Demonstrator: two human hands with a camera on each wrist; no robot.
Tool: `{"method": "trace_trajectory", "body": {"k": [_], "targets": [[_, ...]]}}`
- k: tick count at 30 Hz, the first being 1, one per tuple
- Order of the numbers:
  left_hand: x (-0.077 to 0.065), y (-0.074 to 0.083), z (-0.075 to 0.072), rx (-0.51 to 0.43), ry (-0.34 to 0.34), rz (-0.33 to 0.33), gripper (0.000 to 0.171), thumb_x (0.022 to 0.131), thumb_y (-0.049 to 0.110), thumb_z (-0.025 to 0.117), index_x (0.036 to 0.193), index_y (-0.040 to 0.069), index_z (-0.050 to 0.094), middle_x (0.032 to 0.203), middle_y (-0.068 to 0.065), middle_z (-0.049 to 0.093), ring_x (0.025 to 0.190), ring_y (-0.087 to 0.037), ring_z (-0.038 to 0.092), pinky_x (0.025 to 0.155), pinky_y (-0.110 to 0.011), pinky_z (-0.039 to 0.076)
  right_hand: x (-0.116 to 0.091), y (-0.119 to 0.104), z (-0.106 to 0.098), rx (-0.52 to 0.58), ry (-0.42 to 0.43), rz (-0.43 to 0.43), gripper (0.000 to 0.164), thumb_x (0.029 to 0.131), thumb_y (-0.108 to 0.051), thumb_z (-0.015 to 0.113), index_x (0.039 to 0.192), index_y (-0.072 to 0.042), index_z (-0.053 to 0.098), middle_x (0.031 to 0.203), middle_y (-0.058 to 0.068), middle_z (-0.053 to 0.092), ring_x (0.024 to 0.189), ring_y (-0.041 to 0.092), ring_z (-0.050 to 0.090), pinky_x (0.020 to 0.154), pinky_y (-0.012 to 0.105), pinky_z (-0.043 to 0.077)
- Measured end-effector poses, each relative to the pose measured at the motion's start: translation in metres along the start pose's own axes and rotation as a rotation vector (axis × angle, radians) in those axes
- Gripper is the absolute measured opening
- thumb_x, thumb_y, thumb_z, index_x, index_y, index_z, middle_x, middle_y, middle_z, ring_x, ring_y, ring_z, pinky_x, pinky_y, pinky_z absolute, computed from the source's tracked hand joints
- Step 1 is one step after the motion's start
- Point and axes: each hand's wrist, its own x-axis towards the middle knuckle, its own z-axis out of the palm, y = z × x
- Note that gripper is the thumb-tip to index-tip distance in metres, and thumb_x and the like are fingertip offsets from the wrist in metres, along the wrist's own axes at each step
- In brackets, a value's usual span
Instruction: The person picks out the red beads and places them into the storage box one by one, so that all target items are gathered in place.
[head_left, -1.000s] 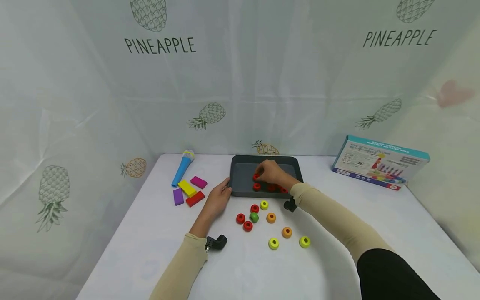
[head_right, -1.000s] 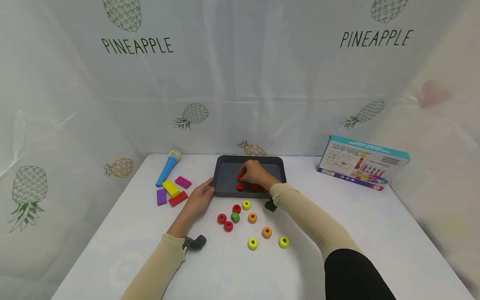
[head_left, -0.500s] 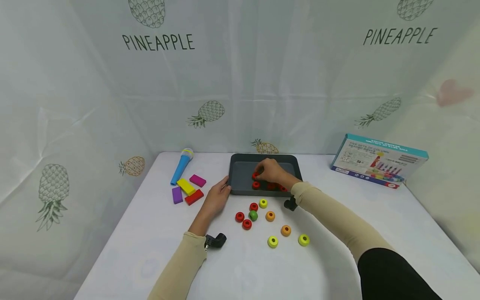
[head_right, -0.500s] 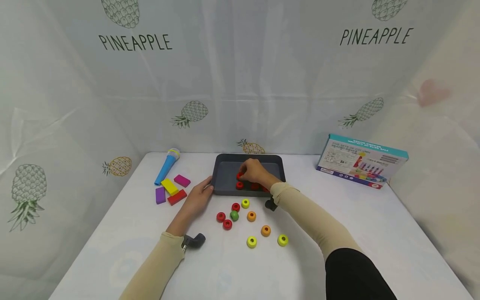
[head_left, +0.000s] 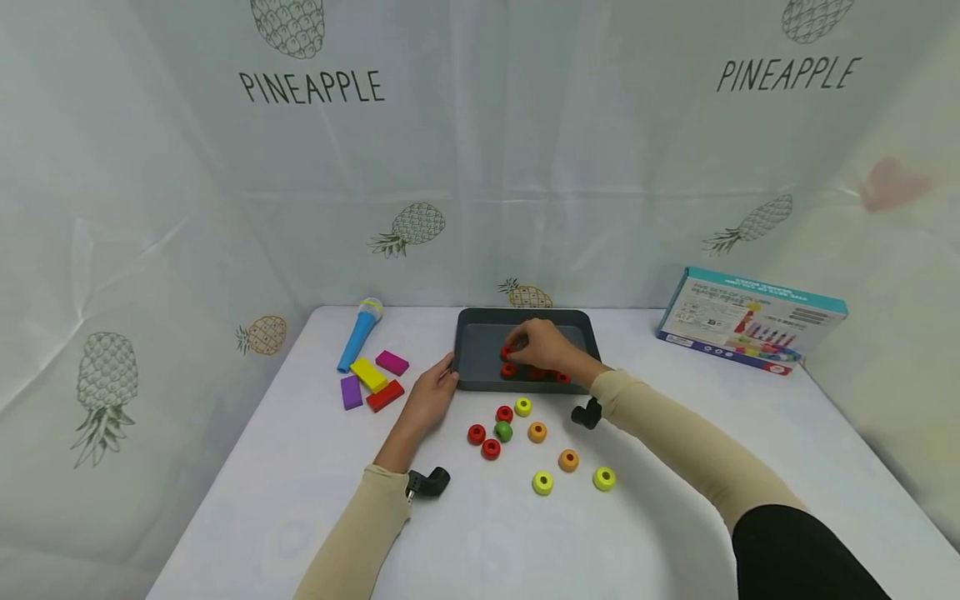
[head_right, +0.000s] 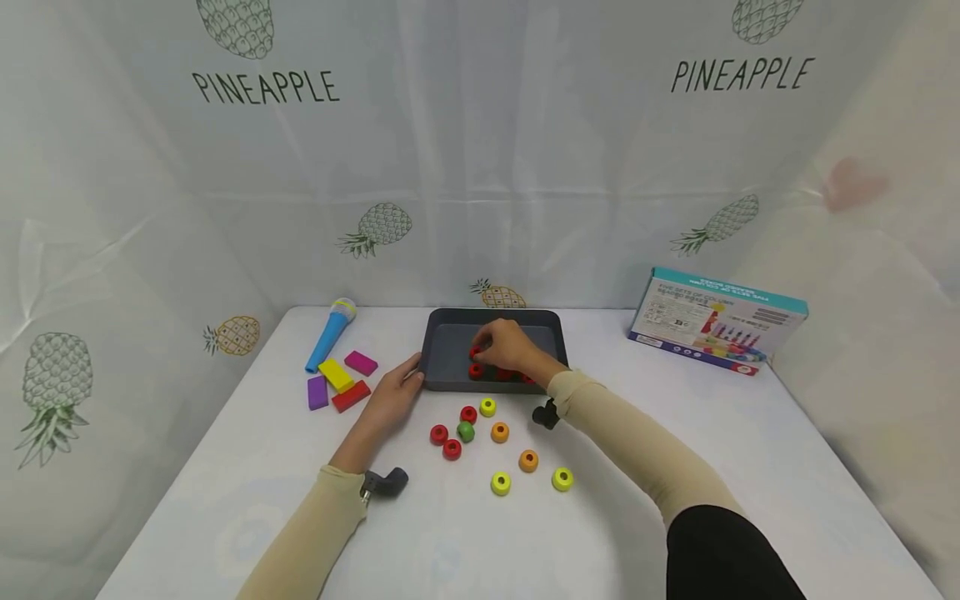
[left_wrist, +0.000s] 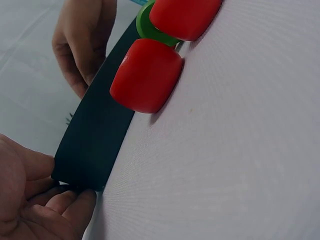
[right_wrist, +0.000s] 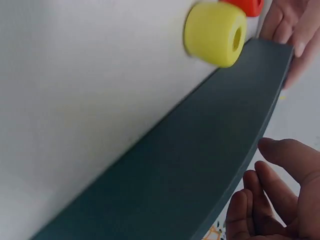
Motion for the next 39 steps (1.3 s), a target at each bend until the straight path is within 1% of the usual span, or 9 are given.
{"method": "trace_trajectory", "body": {"k": [2,7,12,16,23,28,32,35,39], "targets": [[0.0,0.0,0.0,0.001,-0.001,0.001,0.055,0.106,0.029,0.051,0.158,0.024,0.036,0.163,-0.004,0.039,0.15,-0.025,0.039,0.12,-0.046,0.036,-0.004,-0.002,0.001,0.005,0.007,-0.011,0.031,0.088,-0.017,0.078,0.117,-0.006,0.075,0.113,0.009,0.074,0.092,0.021,0.065,0.077,0.032,0.056],[0.0,0.0,0.0,0.008,0.005,0.0,0.054,0.106,0.03,0.051,0.158,0.025,0.037,0.162,-0.004,0.04,0.15,-0.026,0.039,0.12,-0.047,0.036,-0.015,-0.008,0.003,0.034,0.011,-0.038,0.032,0.086,-0.015,0.08,0.116,-0.005,0.075,0.116,0.01,0.073,0.102,0.028,0.066,0.085,0.036,0.057],[0.001,-0.001,0.0,0.02,0.011,0.0,0.054,0.106,0.031,0.05,0.158,0.026,0.037,0.162,-0.003,0.04,0.15,-0.025,0.039,0.12,-0.047,0.036,-0.026,-0.014,0.005,0.067,0.015,-0.084,0.029,0.086,-0.013,0.078,0.113,-0.003,0.076,0.114,0.012,0.074,0.1,0.03,0.066,0.084,0.035,0.058],[0.001,-0.001,0.0,0.016,0.01,-0.001,0.054,0.106,0.03,0.05,0.158,0.025,0.037,0.162,-0.003,0.041,0.15,-0.025,0.039,0.12,-0.047,0.036,-0.034,-0.019,0.005,0.085,0.015,-0.085,0.029,0.086,-0.014,0.08,0.113,-0.004,0.076,0.111,0.011,0.073,0.098,0.03,0.067,0.083,0.031,0.058],[0.001,0.0,0.0,0.02,0.007,0.006,0.054,0.106,0.03,0.05,0.158,0.025,0.036,0.162,-0.003,0.04,0.15,-0.025,0.039,0.12,-0.047,0.035,-0.049,-0.022,0.006,0.098,0.015,-0.092,0.03,0.084,-0.015,0.082,0.112,-0.004,0.077,0.108,0.013,0.073,0.087,0.026,0.061,0.071,0.026,0.05],[0.0,0.002,-0.002,0.027,0.008,0.004,0.054,0.106,0.031,0.05,0.158,0.026,0.037,0.162,-0.003,0.04,0.15,-0.025,0.038,0.121,-0.047,0.035,-0.059,-0.024,0.012,0.128,0.007,-0.084,0.029,0.084,-0.014,0.082,0.111,-0.006,0.077,0.108,0.01,0.074,0.088,0.024,0.06,0.074,0.024,0.052],[0.001,0.001,-0.002,0.024,0.006,0.005,0.054,0.106,0.031,0.05,0.158,0.026,0.037,0.162,-0.003,0.04,0.15,-0.024,0.039,0.12,-0.046,0.036,-0.067,-0.029,0.017,0.132,0.008,-0.093,0.027,0.083,-0.014,0.082,0.109,-0.009,0.078,0.106,0.004,0.075,0.088,0.015,0.06,0.077,0.024,0.054],[0.001,0.001,-0.001,0.023,0.008,0.001,0.054,0.106,0.03,0.051,0.158,0.026,0.037,0.162,-0.003,0.04,0.15,-0.024,0.039,0.12,-0.046,0.036,-0.072,-0.031,0.024,0.149,-0.004,-0.092,0.027,0.083,-0.012,0.082,0.11,-0.008,0.078,0.108,0.003,0.075,0.093,0.015,0.064,0.081,0.025,0.056],[0.001,0.001,0.0,0.024,0.008,0.0,0.054,0.106,0.03,0.05,0.158,0.026,0.037,0.162,-0.003,0.041,0.15,-0.024,0.039,0.12,-0.046,0.035,-0.077,-0.031,0.032,0.165,-0.018,-0.083,0.028,0.083,-0.01,0.081,0.111,-0.005,0.077,0.11,0.005,0.075,0.097,0.02,0.065,0.081,0.025,0.056]]}}
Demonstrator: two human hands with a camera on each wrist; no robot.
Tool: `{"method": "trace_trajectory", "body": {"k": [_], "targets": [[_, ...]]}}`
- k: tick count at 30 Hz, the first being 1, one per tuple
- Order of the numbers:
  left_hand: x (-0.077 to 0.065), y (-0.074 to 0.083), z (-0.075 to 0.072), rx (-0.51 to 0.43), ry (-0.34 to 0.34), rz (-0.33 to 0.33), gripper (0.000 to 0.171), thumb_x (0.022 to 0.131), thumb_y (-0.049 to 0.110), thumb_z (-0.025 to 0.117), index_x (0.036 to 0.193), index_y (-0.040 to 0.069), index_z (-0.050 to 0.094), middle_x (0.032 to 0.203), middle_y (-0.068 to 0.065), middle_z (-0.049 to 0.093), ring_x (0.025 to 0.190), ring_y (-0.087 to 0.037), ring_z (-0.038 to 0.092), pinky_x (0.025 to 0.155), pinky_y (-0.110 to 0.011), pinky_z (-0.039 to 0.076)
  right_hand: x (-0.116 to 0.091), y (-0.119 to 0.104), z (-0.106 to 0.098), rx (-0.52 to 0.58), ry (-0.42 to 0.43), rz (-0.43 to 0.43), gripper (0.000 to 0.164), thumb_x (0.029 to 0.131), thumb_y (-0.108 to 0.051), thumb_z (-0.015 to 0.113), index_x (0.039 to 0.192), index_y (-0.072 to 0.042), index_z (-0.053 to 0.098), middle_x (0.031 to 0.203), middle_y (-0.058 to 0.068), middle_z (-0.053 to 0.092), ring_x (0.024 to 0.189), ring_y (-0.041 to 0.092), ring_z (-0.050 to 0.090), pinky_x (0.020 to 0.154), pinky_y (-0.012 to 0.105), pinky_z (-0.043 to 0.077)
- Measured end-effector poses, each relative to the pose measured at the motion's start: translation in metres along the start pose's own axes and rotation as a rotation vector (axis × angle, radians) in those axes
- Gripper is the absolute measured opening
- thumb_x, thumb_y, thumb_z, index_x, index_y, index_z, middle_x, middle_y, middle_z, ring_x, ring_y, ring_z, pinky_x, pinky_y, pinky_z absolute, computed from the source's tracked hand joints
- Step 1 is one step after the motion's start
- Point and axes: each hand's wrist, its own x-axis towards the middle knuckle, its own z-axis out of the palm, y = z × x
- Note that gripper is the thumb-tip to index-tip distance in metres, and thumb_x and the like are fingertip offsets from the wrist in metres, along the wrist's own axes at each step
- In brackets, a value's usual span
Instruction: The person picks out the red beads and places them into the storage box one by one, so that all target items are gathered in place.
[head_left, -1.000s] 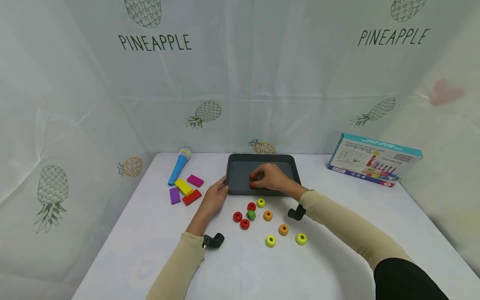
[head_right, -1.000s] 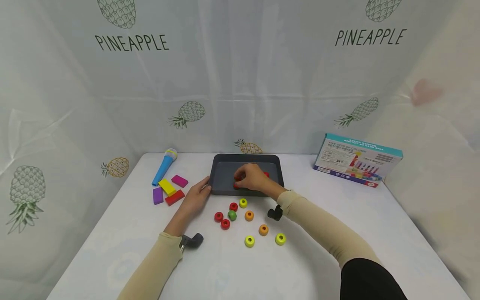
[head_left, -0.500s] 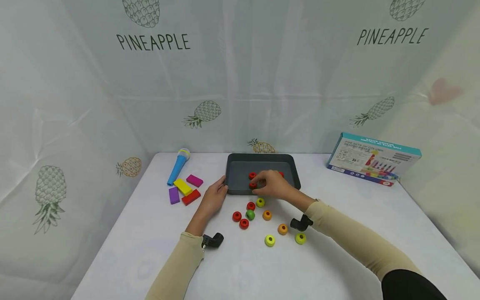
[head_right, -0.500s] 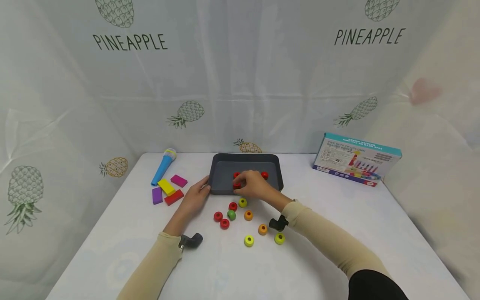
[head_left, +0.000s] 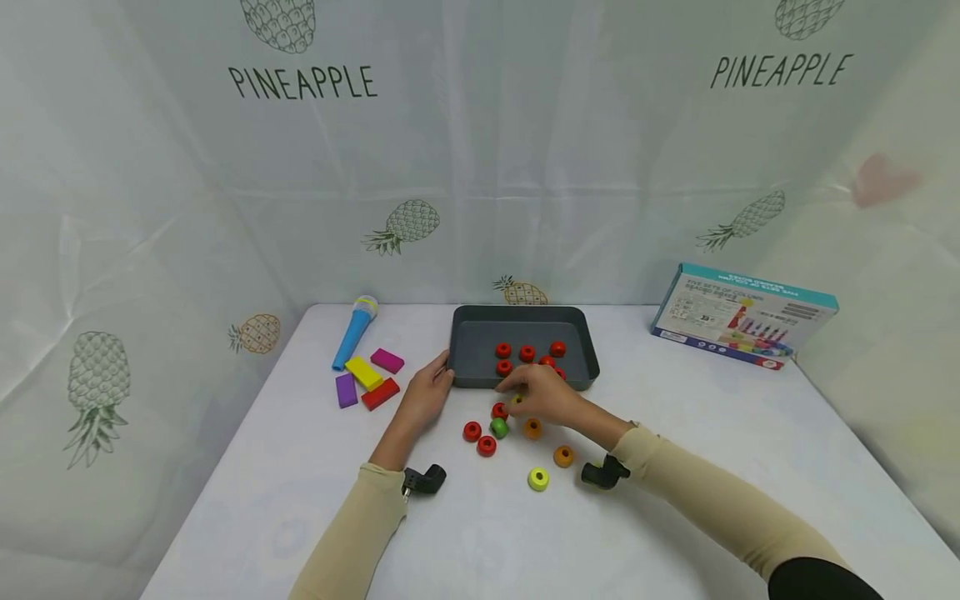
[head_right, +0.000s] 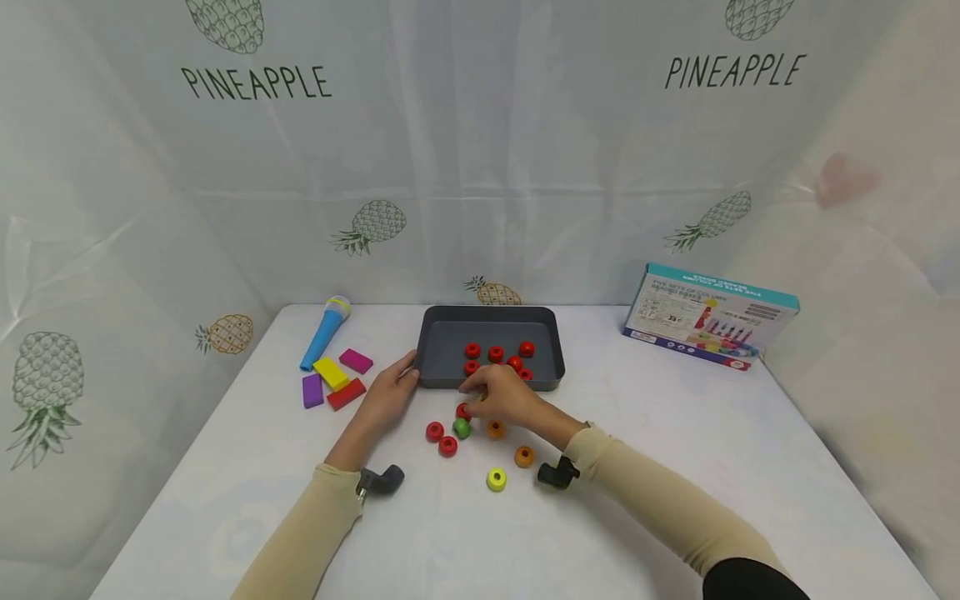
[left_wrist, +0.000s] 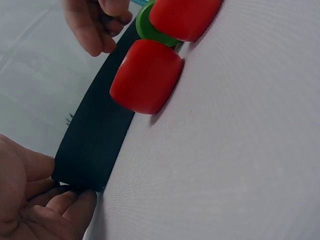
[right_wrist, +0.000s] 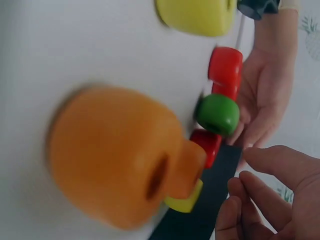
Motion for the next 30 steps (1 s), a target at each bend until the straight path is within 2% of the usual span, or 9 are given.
{"method": "trace_trajectory", "body": {"k": [7,13,30], "targets": [[0.0,0.0,-0.001,0.003,0.002,0.008,0.054,0.106,0.03,0.05,0.158,0.025,0.037,0.162,-0.003,0.041,0.149,-0.024,0.04,0.12,-0.046,0.036,-0.003,0.002,0.007,-0.021,-0.009,-0.026,0.027,0.083,-0.009,0.08,0.11,-0.006,0.077,0.108,0.004,0.075,0.089,0.022,0.062,0.072,0.021,0.052],[-0.001,0.001,-0.001,-0.002,-0.002,-0.002,0.055,0.106,0.031,0.051,0.158,0.026,0.036,0.162,-0.003,0.04,0.15,-0.024,0.039,0.12,-0.046,0.036,-0.001,0.006,0.013,-0.03,-0.026,-0.029,0.028,0.082,-0.01,0.081,0.11,-0.005,0.077,0.106,0.003,0.074,0.087,0.018,0.059,0.071,0.02,0.051],[0.001,-0.001,0.001,0.008,0.003,-0.003,0.054,0.106,0.031,0.051,0.158,0.026,0.036,0.162,-0.004,0.04,0.149,-0.025,0.04,0.12,-0.046,0.036,-0.001,0.01,0.02,-0.066,0.001,-0.042,0.027,0.081,-0.004,0.081,0.107,-0.006,0.079,0.102,0.002,0.074,0.084,0.014,0.058,0.069,0.02,0.051]]}}
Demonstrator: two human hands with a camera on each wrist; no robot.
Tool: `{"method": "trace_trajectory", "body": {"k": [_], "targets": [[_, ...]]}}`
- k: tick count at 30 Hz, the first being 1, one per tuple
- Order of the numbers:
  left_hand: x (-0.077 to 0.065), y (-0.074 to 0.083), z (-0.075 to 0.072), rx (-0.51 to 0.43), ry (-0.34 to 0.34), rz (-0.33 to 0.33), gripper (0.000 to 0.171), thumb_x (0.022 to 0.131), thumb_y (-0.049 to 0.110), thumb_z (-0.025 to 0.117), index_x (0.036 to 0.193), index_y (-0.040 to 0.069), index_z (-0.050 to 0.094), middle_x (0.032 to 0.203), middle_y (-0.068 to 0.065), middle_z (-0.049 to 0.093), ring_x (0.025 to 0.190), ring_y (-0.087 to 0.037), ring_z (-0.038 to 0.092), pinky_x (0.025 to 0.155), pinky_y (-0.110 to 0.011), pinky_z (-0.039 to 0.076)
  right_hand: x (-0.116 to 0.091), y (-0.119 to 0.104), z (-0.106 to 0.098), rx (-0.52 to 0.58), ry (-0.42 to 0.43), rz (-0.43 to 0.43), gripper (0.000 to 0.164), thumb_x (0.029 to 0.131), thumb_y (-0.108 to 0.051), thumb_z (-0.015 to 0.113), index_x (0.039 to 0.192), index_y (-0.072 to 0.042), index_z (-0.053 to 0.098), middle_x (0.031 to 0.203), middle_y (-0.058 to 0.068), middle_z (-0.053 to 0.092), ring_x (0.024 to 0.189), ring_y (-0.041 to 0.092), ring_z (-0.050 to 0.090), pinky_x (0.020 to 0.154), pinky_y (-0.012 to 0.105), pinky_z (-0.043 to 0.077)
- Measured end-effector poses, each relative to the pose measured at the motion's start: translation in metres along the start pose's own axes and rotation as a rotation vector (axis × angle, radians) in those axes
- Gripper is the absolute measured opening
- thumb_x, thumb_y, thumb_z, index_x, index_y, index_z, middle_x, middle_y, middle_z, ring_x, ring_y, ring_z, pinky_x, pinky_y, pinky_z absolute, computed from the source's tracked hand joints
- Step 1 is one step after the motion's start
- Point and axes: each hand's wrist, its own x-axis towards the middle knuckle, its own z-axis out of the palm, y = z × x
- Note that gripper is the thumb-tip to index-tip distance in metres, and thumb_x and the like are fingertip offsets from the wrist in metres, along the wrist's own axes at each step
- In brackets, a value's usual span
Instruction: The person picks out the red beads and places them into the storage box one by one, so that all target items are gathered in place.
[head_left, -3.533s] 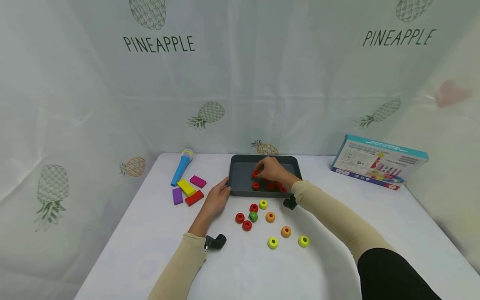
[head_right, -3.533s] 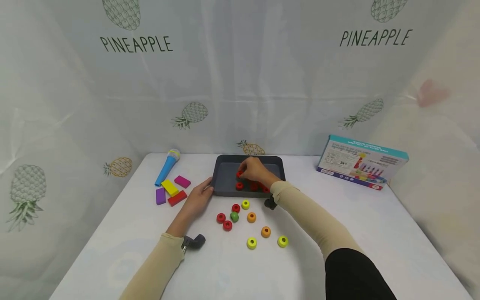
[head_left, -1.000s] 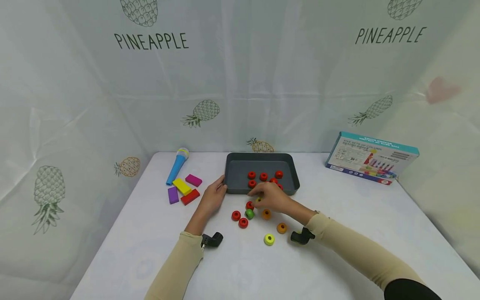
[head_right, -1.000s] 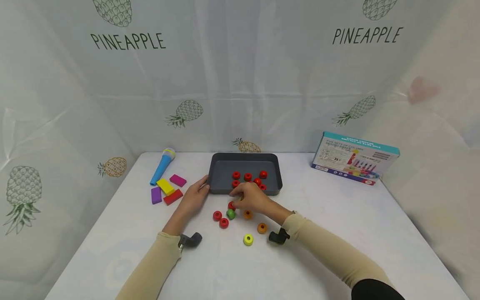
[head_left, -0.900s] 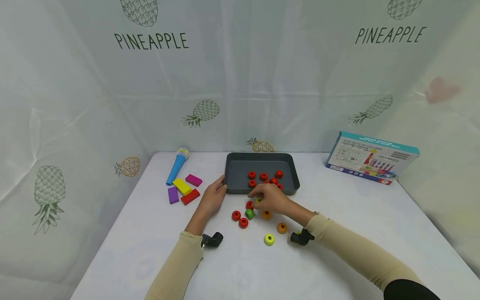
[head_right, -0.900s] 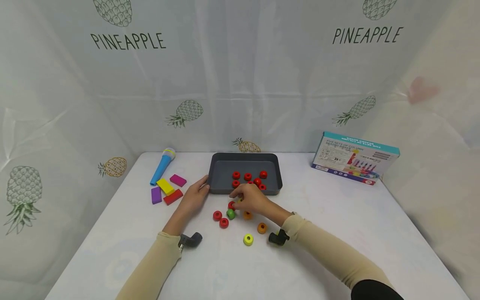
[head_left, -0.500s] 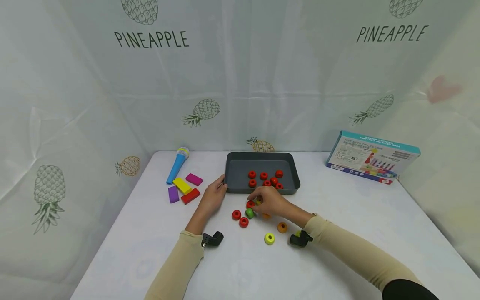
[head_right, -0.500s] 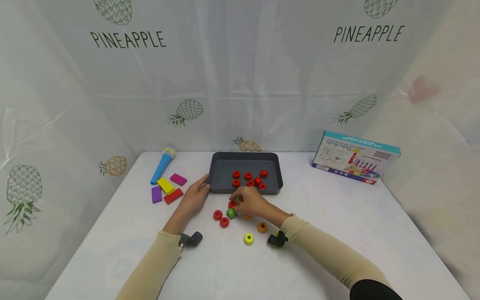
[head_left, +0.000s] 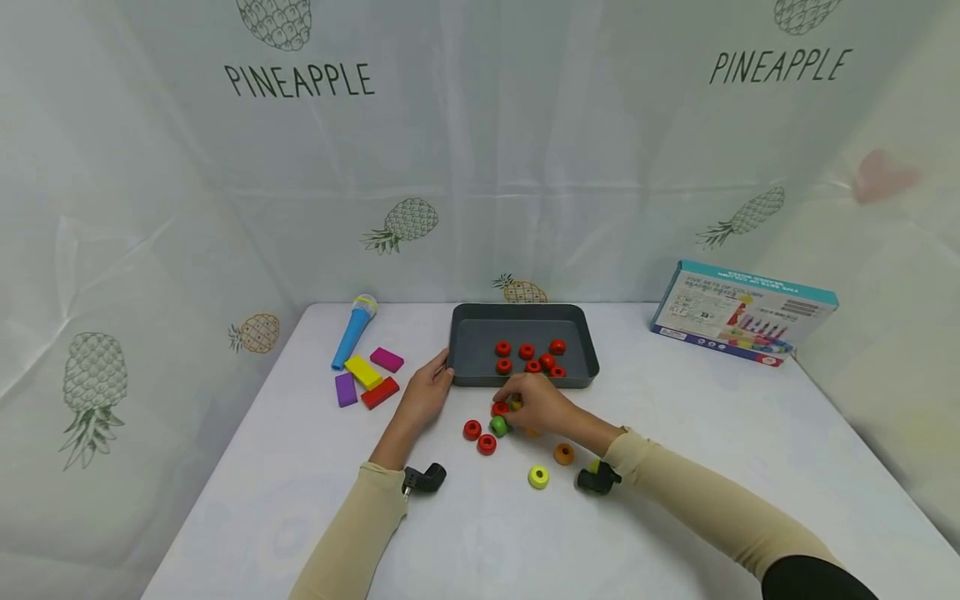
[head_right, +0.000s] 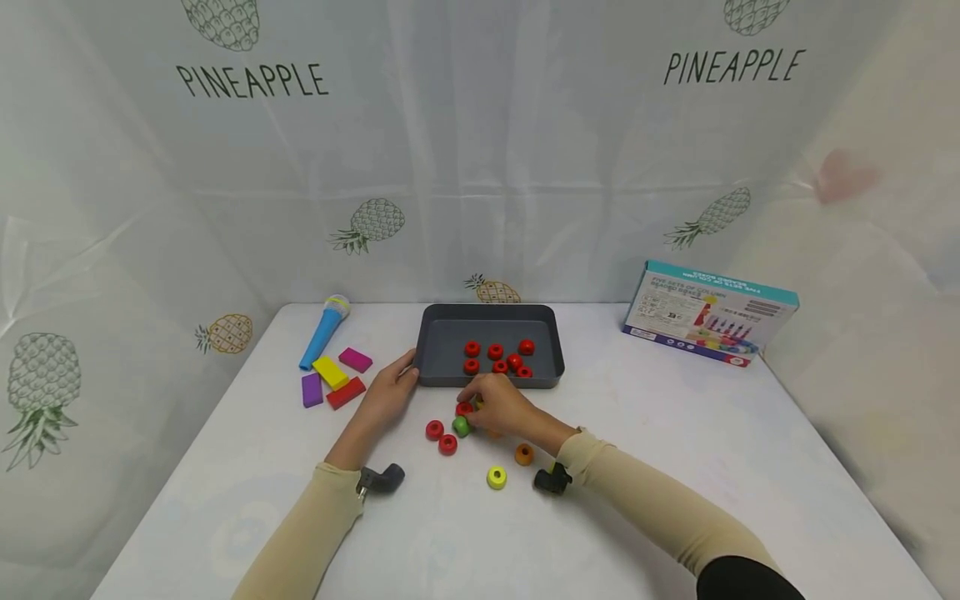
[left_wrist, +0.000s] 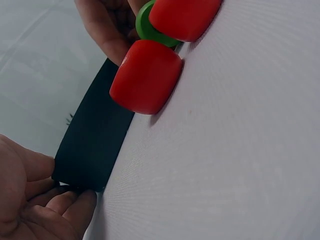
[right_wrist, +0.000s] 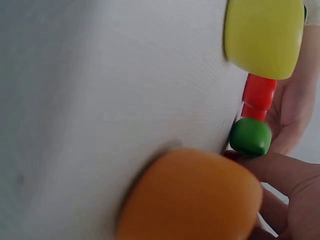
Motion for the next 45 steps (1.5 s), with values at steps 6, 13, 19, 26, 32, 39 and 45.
{"method": "trace_trajectory", "body": {"k": [6,13,19,26,32,39,45], "targets": [[-0.001,0.001,0.0,-0.011,-0.008,-0.018,0.055,0.106,0.031,0.051,0.159,0.028,0.035,0.162,-0.004,0.039,0.149,-0.026,0.04,0.119,-0.047,0.037,-0.002,-0.002,-0.003,-0.004,-0.02,0.013,0.026,0.081,-0.006,0.082,0.106,-0.007,0.079,0.103,0.002,0.074,0.088,0.016,0.061,0.072,0.021,0.052],[-0.001,0.002,-0.001,-0.022,-0.01,-0.013,0.054,0.106,0.03,0.051,0.158,0.028,0.036,0.162,-0.003,0.04,0.149,-0.025,0.04,0.119,-0.047,0.037,-0.001,0.0,-0.012,0.008,-0.001,-0.027,0.026,0.079,-0.006,0.081,0.105,-0.008,0.079,0.102,0.001,0.075,0.087,0.018,0.062,0.071,0.022,0.053],[-0.001,0.0,-0.001,-0.021,-0.006,-0.001,0.054,0.106,0.03,0.051,0.158,0.027,0.036,0.162,-0.004,0.041,0.149,-0.025,0.04,0.12,-0.047,0.036,0.001,-0.003,-0.023,-0.005,0.019,-0.018,0.023,0.081,-0.008,0.08,0.103,-0.012,0.08,0.099,-0.002,0.074,0.084,0.019,0.061,0.067,0.021,0.051],[0.0,-0.001,-0.001,-0.017,-0.003,0.016,0.054,0.106,0.028,0.05,0.159,0.025,0.036,0.162,-0.005,0.04,0.149,-0.026,0.04,0.119,-0.047,0.037,0.009,-0.003,-0.036,-0.03,0.05,-0.064,0.024,0.08,-0.008,0.081,0.103,-0.013,0.08,0.095,-0.001,0.072,0.077,0.013,0.056,0.065,0.022,0.05],[0.001,-0.001,-0.001,-0.02,-0.004,0.015,0.054,0.106,0.029,0.05,0.158,0.024,0.037,0.161,-0.004,0.042,0.149,-0.025,0.04,0.12,-0.047,0.035,0.018,-0.001,-0.049,-0.048,0.065,-0.058,0.024,0.081,-0.01,0.082,0.105,-0.011,0.08,0.093,0.003,0.071,0.071,0.011,0.053,0.06,0.022,0.046],[0.001,-0.001,-0.001,-0.029,-0.011,-0.005,0.054,0.106,0.029,0.051,0.158,0.026,0.037,0.161,-0.004,0.041,0.149,-0.025,0.04,0.12,-0.047,0.036,0.029,0.006,-0.06,-0.053,0.077,0.002,0.026,0.082,-0.011,0.081,0.108,-0.009,0.079,0.102,0.008,0.072,0.077,0.014,0.054,0.064,0.023,0.046],[0.0,0.0,-0.001,-0.027,-0.006,0.004,0.054,0.106,0.029,0.051,0.158,0.025,0.037,0.161,-0.003,0.042,0.149,-0.025,0.04,0.12,-0.047,0.036,0.039,0.012,-0.07,-0.054,0.08,0.043,0.028,0.083,-0.01,0.08,0.111,-0.008,0.078,0.106,0.007,0.073,0.078,0.016,0.053,0.064,0.026,0.046]]}}
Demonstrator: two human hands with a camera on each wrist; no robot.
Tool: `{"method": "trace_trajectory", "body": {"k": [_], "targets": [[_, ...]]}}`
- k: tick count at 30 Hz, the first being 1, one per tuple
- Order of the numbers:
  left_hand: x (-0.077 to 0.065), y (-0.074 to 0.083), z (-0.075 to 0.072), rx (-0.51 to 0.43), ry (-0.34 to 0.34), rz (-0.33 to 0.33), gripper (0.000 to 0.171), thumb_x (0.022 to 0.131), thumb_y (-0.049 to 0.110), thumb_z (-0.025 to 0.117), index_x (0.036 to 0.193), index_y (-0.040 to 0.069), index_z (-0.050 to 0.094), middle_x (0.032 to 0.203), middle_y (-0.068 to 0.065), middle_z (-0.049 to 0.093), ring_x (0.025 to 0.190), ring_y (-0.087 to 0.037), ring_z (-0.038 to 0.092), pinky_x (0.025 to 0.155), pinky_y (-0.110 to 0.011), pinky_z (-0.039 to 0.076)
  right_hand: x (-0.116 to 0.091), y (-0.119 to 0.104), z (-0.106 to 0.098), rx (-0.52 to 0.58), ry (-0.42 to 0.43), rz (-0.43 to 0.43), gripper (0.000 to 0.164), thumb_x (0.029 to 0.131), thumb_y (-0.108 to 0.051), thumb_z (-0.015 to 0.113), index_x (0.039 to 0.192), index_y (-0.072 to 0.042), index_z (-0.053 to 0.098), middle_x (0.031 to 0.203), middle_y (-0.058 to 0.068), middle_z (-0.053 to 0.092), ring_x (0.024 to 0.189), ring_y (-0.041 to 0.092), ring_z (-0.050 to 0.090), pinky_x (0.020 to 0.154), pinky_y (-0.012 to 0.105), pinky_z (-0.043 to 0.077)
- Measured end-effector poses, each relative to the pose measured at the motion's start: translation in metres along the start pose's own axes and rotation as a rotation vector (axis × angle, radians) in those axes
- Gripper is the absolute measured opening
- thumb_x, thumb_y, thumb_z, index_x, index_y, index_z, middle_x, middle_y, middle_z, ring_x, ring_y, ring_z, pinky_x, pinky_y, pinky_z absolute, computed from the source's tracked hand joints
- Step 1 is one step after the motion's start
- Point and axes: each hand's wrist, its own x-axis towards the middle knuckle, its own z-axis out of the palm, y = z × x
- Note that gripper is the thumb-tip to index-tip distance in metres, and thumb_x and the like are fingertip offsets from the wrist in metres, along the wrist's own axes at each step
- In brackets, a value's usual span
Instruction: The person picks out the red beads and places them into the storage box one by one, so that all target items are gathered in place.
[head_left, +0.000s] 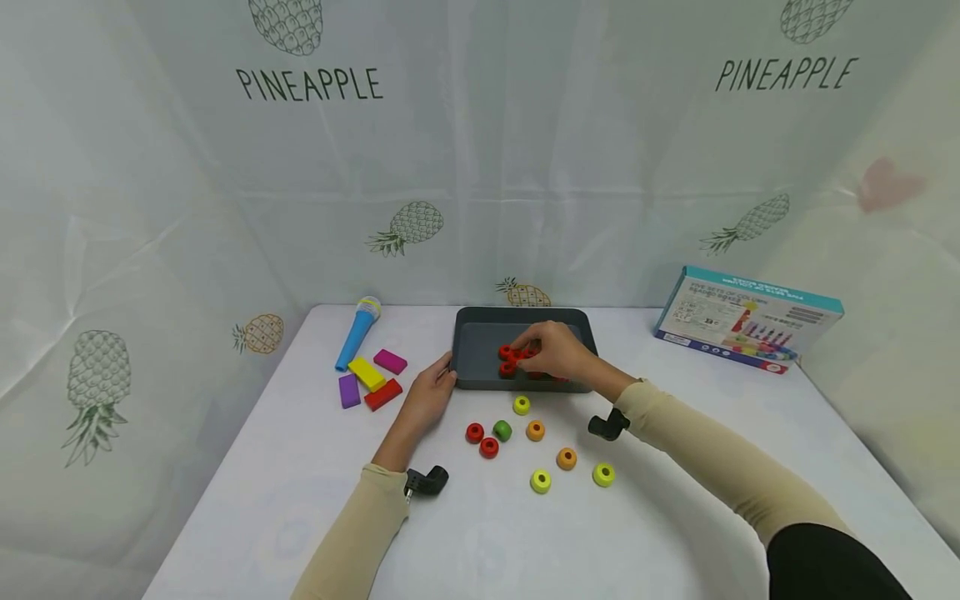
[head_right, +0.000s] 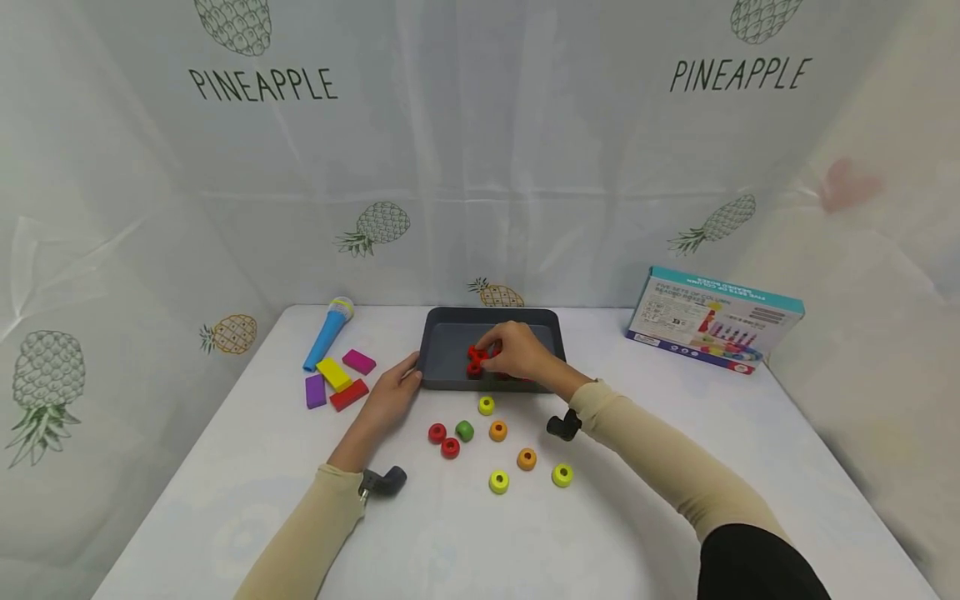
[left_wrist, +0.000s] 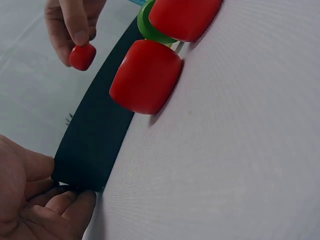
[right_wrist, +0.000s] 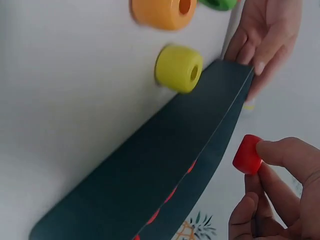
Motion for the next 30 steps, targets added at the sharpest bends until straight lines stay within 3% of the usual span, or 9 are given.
{"method": "trace_trajectory", "body": {"k": [10,19,30], "targets": [[0.0,-0.002,-0.001,0.002,0.012,-0.009,0.054,0.106,0.03,0.052,0.158,0.027,0.037,0.161,-0.003,0.042,0.15,-0.026,0.039,0.12,-0.048,0.036,0.02,0.017,-0.002,-0.026,-0.013,0.053,0.029,0.085,-0.01,0.079,0.113,-0.008,0.077,0.109,0.008,0.074,0.081,0.018,0.058,0.067,0.027,0.051],[0.001,-0.005,-0.001,0.019,0.017,0.028,0.054,0.106,0.029,0.049,0.158,0.024,0.036,0.161,-0.004,0.042,0.147,-0.026,0.043,0.119,-0.047,0.037,0.041,0.033,-0.002,-0.059,-0.013,0.079,0.028,0.085,-0.013,0.078,0.112,-0.005,0.077,0.104,0.011,0.076,0.077,0.017,0.062,0.064,0.027,0.052],[0.001,-0.004,-0.001,0.017,0.005,0.021,0.054,0.106,0.031,0.049,0.159,0.026,0.036,0.162,-0.003,0.041,0.148,-0.025,0.042,0.12,-0.047,0.037,0.056,0.045,0.007,-0.073,-0.012,0.142,0.03,0.087,-0.013,0.077,0.115,-0.002,0.076,0.115,0.016,0.075,0.101,0.028,0.07,0.086,0.042,0.059]]}}
